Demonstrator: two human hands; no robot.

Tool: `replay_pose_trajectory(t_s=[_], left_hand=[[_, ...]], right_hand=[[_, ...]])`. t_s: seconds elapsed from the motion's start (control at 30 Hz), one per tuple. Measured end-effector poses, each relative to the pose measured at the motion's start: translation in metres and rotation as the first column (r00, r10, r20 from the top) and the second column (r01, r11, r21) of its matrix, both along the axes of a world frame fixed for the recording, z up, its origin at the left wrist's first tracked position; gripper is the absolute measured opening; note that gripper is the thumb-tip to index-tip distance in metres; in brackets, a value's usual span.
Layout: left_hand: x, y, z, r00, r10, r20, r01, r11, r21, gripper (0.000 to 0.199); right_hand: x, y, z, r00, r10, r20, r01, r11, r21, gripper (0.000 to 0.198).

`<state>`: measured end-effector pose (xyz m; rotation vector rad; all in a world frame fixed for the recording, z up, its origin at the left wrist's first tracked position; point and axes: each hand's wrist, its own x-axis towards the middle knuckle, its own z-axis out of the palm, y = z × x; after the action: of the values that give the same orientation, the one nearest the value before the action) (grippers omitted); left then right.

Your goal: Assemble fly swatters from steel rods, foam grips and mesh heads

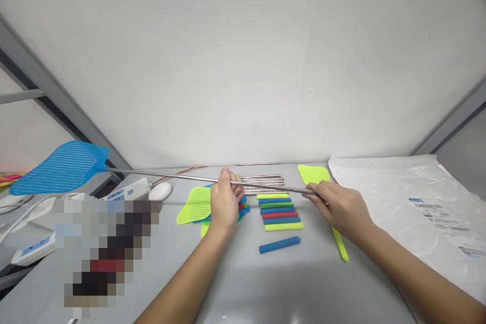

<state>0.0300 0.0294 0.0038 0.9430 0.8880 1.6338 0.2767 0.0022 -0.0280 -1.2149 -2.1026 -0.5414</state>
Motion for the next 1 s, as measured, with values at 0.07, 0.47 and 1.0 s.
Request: replay_pose_trajectory(t_s=[0.07, 0.47, 1.0], left_hand=[[0.002, -0.001, -0.003, 1.000, -0.003, 0.009, 0.003, 1.000, -0.008, 0.045], [0.014, -0.010, -0.014, 0.997, -0.058, -0.060, 0.051, 0.993, -0.106, 0.045], [0.060, -0.045, -0.031, 0.967, -0.239, -0.088, 0.219, 0.956, -0.194, 0.053]], right_hand=[[-0.001, 0.000, -0.002, 1.000, -0.001, 0.003, 0.001, 1.000, -0.011, 0.018], [-0.007, -0.007, -0.001, 0.999, -0.003, 0.043, 0.004, 1.000, -0.019, 0.020], [-0.033, -0.026, -0.003, 0.994, 0.091, 0.063, -0.088, 0.995, -0.055, 0.021]])
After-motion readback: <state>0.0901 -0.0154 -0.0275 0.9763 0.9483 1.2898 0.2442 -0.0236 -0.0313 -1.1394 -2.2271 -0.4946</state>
